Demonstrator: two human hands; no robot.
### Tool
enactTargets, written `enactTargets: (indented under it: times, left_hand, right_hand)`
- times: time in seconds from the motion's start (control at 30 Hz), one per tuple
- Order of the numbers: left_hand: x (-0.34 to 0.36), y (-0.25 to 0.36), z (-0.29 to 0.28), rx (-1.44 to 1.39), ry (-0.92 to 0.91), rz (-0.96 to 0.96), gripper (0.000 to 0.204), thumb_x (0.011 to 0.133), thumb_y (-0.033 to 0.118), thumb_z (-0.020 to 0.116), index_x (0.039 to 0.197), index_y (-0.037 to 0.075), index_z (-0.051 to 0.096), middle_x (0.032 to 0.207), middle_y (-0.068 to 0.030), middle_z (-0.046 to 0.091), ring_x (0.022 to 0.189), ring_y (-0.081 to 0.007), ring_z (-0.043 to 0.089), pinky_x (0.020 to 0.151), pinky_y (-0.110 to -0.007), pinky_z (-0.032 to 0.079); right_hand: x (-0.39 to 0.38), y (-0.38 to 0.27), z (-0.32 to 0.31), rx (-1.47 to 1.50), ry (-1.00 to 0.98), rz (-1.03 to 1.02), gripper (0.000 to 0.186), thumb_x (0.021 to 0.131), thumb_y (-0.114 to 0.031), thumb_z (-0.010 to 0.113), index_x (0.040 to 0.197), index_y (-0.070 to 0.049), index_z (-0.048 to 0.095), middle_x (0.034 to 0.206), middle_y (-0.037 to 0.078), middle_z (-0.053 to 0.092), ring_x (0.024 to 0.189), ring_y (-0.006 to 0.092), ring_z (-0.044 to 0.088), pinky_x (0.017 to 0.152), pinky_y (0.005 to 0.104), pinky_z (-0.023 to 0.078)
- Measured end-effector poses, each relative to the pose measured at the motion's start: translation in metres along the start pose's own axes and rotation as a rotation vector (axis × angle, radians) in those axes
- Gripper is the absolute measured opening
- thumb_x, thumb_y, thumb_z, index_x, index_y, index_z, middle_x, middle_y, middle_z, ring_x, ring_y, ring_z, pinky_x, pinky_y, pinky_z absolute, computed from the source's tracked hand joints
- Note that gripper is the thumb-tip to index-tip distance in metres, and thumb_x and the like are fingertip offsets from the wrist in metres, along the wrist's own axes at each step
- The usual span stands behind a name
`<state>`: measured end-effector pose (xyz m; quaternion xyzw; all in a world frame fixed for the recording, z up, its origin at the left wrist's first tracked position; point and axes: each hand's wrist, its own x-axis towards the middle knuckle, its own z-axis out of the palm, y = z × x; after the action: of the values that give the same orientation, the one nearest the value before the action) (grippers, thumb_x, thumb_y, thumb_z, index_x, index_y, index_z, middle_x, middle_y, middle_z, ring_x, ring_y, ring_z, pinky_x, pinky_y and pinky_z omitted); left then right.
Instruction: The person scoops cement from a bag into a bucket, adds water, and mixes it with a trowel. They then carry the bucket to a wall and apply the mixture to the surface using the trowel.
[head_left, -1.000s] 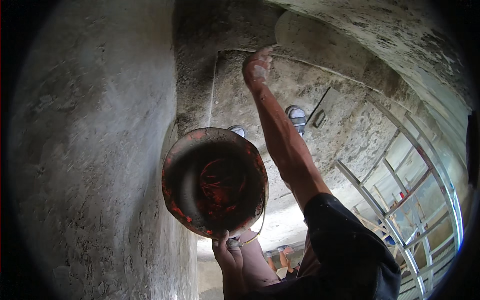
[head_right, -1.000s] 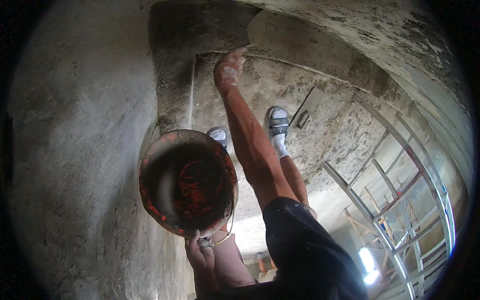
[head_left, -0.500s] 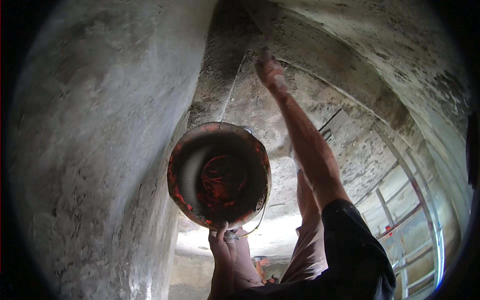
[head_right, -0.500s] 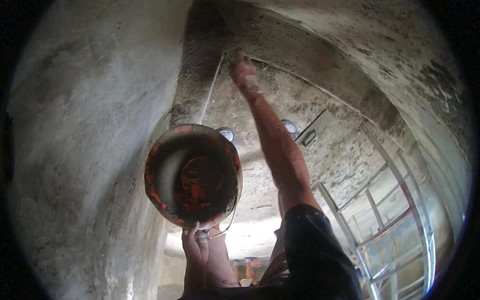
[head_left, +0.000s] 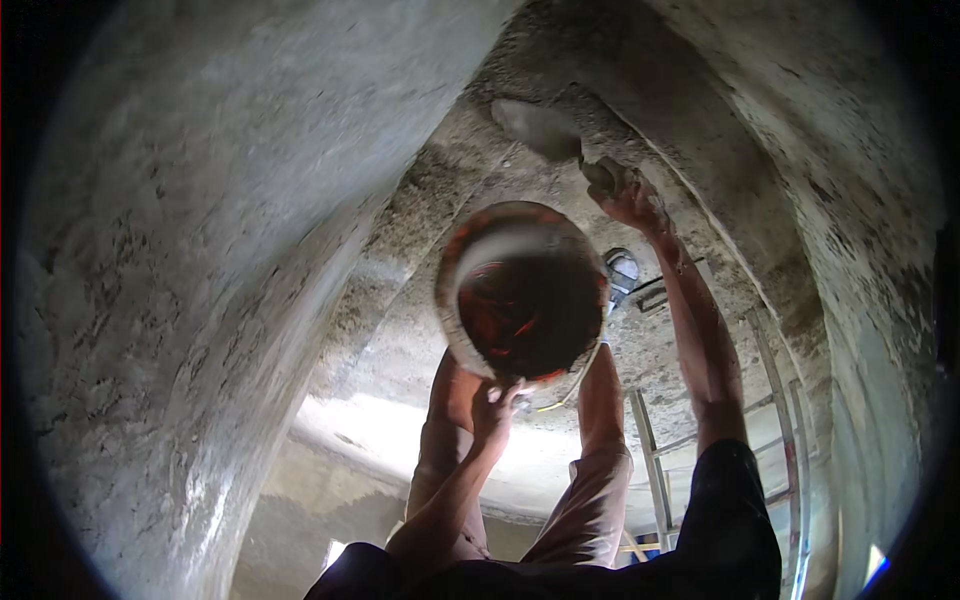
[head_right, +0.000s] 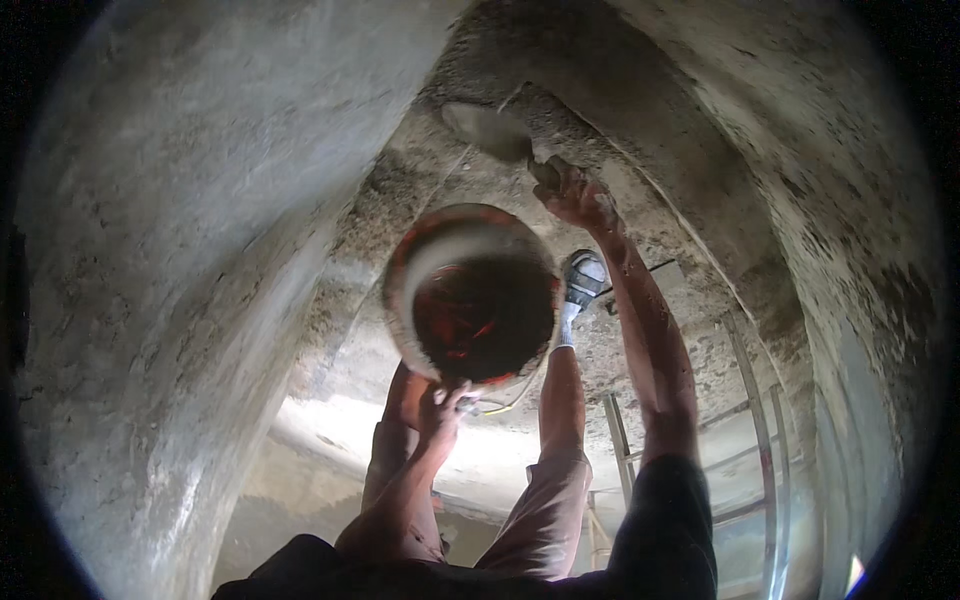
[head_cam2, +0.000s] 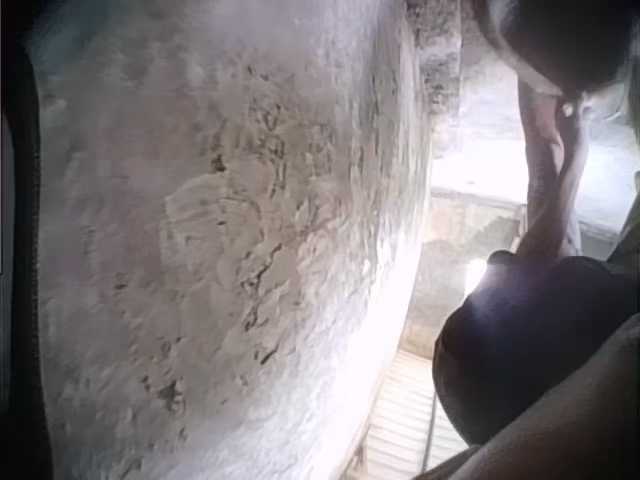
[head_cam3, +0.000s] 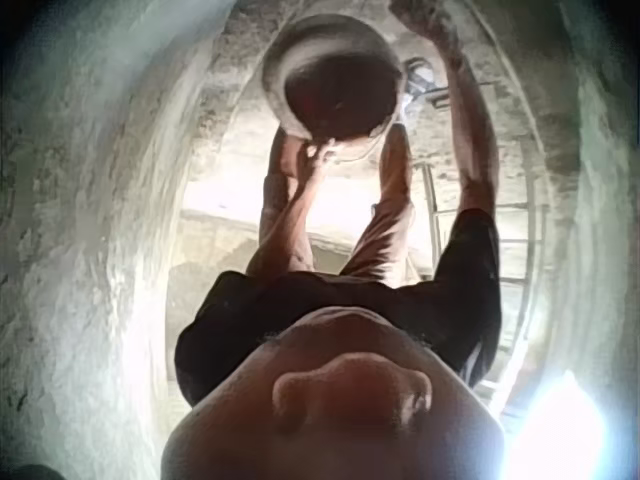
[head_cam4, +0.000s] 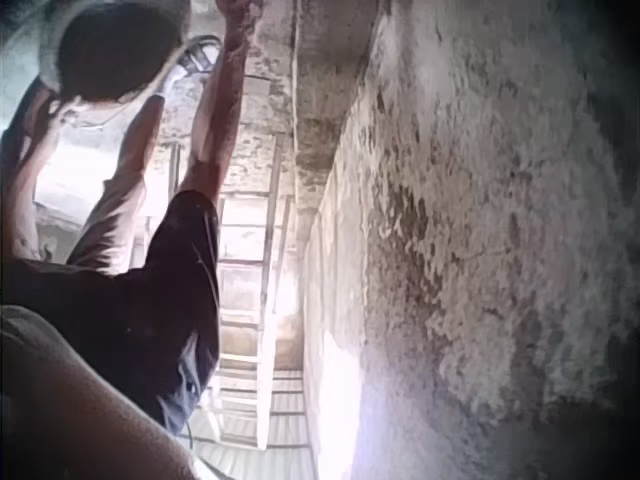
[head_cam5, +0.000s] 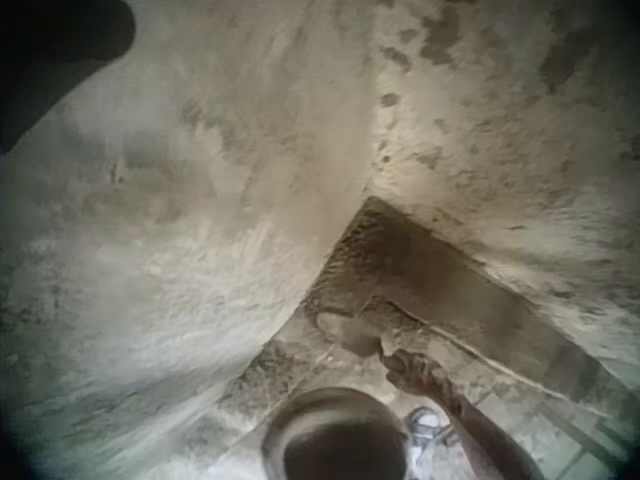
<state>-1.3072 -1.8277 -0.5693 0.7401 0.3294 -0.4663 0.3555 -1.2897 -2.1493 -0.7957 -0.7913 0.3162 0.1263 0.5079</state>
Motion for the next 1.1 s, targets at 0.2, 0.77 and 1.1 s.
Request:
enactTargets:
  times: [0.2,0.77,1.1]
  left_hand:
    - [-0.011,-0.017,0.041,0.182,-0.116,-0.108,0.032,0.08,0.025,0.067,0.1,0.002,0.058,0.091,-0.0073,0.065,0.084,-0.0153,0.058,0.072,-0.029,0.045]
    - [-0.004,0.001,0.062,0.191,-0.206,-0.167,0.029,0.08,0.024,0.068,0.099,0.005,0.059,0.093,-0.0034,0.062,0.08,-0.0094,0.057,0.066,-0.024,0.046]
    - [-0.001,0.024,0.043,-0.015,-0.06,-0.18,0.03,0.081,0.023,0.068,0.102,0.003,0.058,0.095,-0.0031,0.062,0.082,-0.0097,0.056,0.064,-0.025,0.045]
  right_hand:
    - [0.021,-0.037,0.064,-0.386,-0.356,-0.304,0.045,0.081,-0.051,0.055,0.09,-0.008,0.062,0.088,0.02,0.063,0.086,0.0301,0.063,0.068,0.0443,0.052]
    - [0.113,0.126,-0.035,-0.777,0.094,-0.288,0.059,0.089,-0.055,0.041,0.116,-0.004,0.051,0.075,0.009,0.056,0.059,0.0184,0.055,0.052,0.0358,0.049]
    - [0.08,-0.011,-0.114,-0.034,-0.214,0.063,0.057,0.09,-0.052,0.043,0.124,-0.007,0.051,0.116,0.015,0.057,0.103,0.0281,0.056,0.083,0.0419,0.046]
